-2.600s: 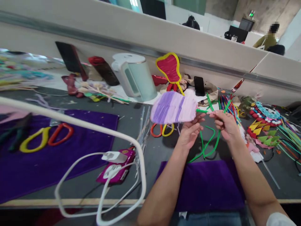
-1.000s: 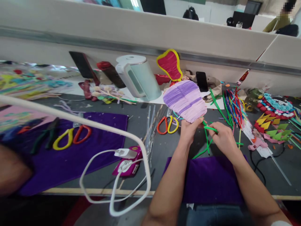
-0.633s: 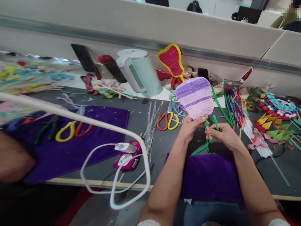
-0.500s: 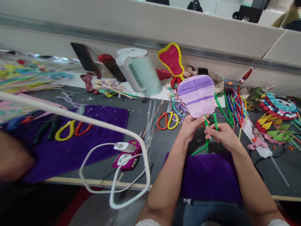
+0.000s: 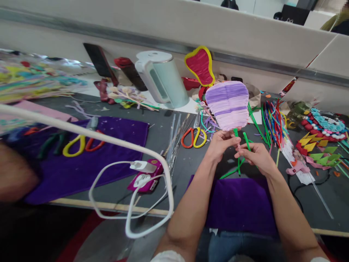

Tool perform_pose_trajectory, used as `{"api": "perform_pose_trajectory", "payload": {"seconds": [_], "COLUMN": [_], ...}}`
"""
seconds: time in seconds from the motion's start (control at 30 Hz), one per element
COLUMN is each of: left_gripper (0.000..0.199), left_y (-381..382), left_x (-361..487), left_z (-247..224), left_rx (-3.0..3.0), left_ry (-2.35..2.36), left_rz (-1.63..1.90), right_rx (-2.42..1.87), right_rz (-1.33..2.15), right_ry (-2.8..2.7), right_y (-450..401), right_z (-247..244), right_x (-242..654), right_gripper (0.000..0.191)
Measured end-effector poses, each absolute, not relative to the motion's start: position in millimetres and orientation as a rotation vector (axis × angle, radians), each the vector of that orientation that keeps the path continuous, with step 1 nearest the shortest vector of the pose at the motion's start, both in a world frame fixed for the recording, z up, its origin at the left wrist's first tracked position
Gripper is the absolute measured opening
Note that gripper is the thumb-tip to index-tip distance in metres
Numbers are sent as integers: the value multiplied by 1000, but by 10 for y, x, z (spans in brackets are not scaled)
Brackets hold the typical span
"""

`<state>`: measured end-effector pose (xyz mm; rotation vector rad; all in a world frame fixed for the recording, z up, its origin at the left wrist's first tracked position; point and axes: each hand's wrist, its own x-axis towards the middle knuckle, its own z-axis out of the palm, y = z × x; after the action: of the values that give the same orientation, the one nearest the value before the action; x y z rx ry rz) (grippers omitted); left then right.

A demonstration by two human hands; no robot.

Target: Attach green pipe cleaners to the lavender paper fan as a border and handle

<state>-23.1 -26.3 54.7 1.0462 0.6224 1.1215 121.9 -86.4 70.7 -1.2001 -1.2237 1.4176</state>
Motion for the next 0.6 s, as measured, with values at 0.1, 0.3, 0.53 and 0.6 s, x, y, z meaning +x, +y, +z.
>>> {"api": "perform_pose_trajectory", "payload": {"seconds": [0.1, 0.3, 0.53, 0.6], "left_gripper": [28, 38, 40, 40], "left_y": [-253, -236, -223, -224], "left_x": [-248, -253, -262, -255], "left_z": [546, 523, 515, 514], "left_rx": [1050, 1034, 1031, 1030], "left_ry": [627, 631, 642, 639], "left_rz": [1158, 1170, 1173, 1184], "right_rx": [-1208, -1198, -1199, -1192], "right_rz": [1401, 1304, 1259, 1282], "right_ry": [-1222, -1292, -1304, -1263], "right_y": [-858, -826, -814, -812], "right_z": [682, 597, 571, 573], "right_x": [1217, 1196, 1179, 1170], "right_gripper": [31, 29, 28, 28]}}
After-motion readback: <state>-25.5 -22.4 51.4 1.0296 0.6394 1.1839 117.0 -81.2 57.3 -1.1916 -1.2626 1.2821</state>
